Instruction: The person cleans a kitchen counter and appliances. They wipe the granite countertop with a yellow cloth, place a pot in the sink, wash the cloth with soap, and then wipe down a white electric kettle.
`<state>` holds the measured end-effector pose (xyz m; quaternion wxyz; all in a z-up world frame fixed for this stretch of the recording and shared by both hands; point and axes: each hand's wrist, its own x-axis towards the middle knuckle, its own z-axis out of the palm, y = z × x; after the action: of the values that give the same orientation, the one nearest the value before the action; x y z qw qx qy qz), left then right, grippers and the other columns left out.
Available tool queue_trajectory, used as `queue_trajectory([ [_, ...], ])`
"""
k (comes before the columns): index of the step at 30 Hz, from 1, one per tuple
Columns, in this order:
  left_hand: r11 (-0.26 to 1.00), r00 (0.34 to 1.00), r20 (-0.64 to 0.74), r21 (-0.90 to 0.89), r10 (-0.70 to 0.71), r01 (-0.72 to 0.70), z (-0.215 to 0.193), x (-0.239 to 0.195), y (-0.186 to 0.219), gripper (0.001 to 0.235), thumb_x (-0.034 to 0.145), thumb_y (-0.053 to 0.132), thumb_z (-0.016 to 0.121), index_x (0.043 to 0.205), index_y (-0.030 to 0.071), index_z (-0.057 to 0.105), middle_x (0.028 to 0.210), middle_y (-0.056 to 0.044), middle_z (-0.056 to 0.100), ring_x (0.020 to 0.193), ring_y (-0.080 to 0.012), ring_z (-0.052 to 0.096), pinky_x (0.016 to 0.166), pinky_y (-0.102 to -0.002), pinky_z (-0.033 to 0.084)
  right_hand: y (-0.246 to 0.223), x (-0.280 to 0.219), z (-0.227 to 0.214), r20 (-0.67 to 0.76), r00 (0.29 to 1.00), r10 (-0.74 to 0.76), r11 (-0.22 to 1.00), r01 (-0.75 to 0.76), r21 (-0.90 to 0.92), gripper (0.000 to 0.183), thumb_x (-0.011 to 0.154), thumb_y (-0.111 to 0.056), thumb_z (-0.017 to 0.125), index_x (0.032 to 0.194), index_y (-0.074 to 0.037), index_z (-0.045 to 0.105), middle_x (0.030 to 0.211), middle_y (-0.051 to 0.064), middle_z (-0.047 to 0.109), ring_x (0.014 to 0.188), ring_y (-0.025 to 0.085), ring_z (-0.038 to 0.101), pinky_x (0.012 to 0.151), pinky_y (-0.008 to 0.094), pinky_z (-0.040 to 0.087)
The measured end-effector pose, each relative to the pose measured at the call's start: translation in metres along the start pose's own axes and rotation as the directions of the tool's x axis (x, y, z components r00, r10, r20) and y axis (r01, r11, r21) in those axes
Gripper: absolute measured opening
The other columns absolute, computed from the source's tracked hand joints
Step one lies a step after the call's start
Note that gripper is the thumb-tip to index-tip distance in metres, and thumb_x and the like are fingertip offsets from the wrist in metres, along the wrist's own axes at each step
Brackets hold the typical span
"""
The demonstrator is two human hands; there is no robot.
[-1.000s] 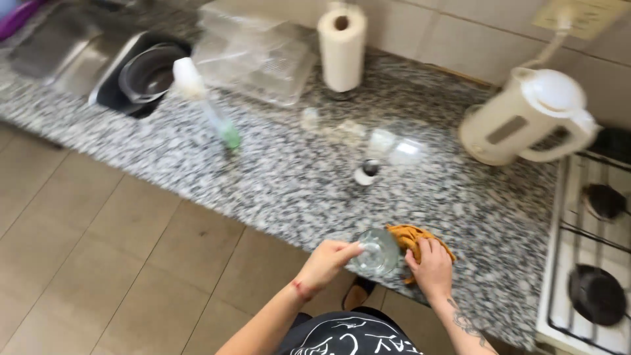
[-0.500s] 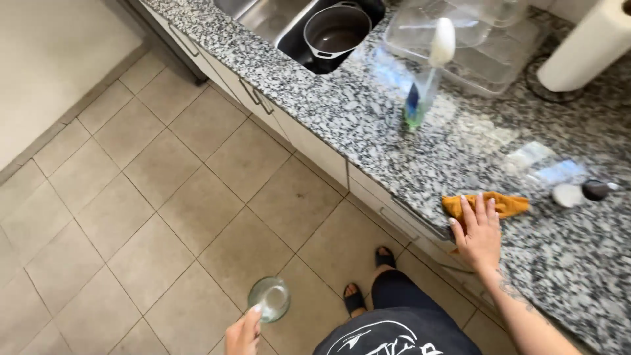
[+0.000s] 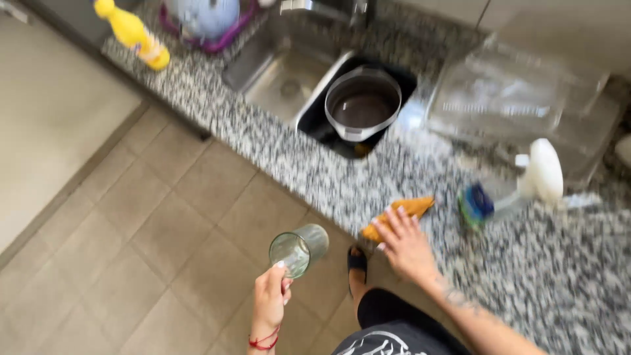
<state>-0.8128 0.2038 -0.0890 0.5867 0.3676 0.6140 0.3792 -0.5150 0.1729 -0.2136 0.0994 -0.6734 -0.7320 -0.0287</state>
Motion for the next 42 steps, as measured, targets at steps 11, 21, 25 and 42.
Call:
queue_trajectory([
  [11, 0.67, 0.904, 0.428, 0.673, -0.008, -0.313, 0.161, 0.22, 0.186, 0.042, 0.086, 0.035, 0.026, 0.067, 0.013, 0.056, 0.077, -0.003, 0.062, 0.073, -0.0164, 0.053, 0.073, -0.032, 0.039, -0.022, 0.136, 0.012, -0.056, 0.998, 0.025, 0.996, -0.021, 0.081, 0.052, 0.094, -0.044, 0.035, 0.143, -0.028, 0.032, 0.151, 0.005, 0.024, 0.14, 0.026, 0.016, 0.114, 0.043, 0.01],
  [21, 0.398, 0.655, 0.722, 0.681, -0.223, -0.615, 0.281, 0.436, 0.121, 0.05, 0.081, 0.029, 0.025, 0.059, 0.007, 0.064, 0.078, -0.017, 0.068, 0.082, -0.0366, 0.059, 0.075, -0.043, 0.038, -0.039, 0.169, 0.024, -0.14, 0.904, 0.403, 0.915, -0.403, 0.031, 0.05, 0.089, -0.04, 0.044, 0.138, -0.032, 0.039, 0.148, -0.001, 0.032, 0.137, 0.022, 0.028, 0.112, 0.04, 0.018],
  [25, 0.381, 0.618, 0.689, 0.724, -0.378, -0.575, 0.29, 0.456, 0.114, 0.039, 0.077, 0.023, 0.031, 0.06, 0.002, 0.058, 0.08, -0.018, 0.064, 0.077, -0.0365, 0.053, 0.07, -0.043, 0.035, -0.055, 0.181, 0.041, -0.042, 0.763, 0.645, 0.764, -0.646, 0.009, 0.054, 0.087, -0.04, 0.043, 0.139, -0.035, 0.034, 0.151, -0.003, 0.026, 0.14, 0.021, 0.02, 0.115, 0.046, 0.011],
  [42, 0.402, 0.632, 0.744, 0.658, -0.218, -0.637, 0.243, 0.449, 0.143, 0.046, 0.086, 0.053, 0.046, 0.089, 0.017, 0.073, 0.093, -0.009, 0.069, 0.098, -0.0336, 0.063, 0.086, -0.044, 0.05, -0.071, 0.277, -0.015, 0.493, 0.018, 0.87, -0.493, 0.071, 0.867, 0.042, 0.098, -0.021, 0.037, 0.139, -0.01, 0.039, 0.127, 0.016, 0.054, 0.112, 0.028, 0.054, 0.097, 0.046, 0.041],
])
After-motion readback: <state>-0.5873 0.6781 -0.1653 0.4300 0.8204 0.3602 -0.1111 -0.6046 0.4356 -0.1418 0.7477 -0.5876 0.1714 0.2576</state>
